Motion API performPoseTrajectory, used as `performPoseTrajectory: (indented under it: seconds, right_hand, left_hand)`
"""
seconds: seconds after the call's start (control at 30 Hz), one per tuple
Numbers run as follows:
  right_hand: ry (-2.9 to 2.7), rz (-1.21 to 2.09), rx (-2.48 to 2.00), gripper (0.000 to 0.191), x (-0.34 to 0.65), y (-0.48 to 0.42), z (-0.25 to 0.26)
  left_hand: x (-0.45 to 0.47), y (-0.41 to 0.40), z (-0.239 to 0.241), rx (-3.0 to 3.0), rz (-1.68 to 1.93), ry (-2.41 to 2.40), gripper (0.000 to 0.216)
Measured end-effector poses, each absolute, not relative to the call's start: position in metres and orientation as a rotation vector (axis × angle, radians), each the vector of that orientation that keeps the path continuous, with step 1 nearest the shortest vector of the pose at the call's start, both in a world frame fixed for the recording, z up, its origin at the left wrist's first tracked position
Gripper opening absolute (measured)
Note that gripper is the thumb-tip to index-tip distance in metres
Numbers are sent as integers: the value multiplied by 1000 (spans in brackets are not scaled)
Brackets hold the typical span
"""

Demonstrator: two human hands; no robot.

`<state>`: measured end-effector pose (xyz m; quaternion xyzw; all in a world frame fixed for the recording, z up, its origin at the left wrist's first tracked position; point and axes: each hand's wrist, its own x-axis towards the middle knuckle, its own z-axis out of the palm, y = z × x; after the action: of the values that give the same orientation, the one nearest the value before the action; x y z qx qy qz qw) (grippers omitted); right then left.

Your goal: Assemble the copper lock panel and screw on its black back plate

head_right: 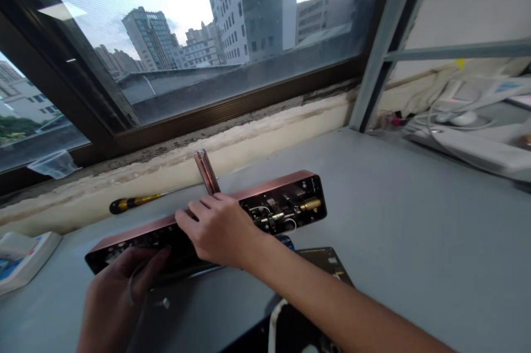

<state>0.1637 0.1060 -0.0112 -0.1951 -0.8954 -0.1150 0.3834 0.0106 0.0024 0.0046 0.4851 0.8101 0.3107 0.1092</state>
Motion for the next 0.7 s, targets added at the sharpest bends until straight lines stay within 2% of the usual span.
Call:
performPoseTrajectory:
  seconds: [0.33,0.53,0.7]
  right_hand:
    - [-2268,-299,-494,20,162,107,-11]
    - [-2276,-295,-486,19,163,106,-10]
    - [-2270,-309,-494,19,164,106,-11]
  left_hand:
    - [9,1,3,1392,963,2364,29]
    - [15,2,3,1236,1038,2384,36]
    - [16,-1,6,1303,1031,2398,30]
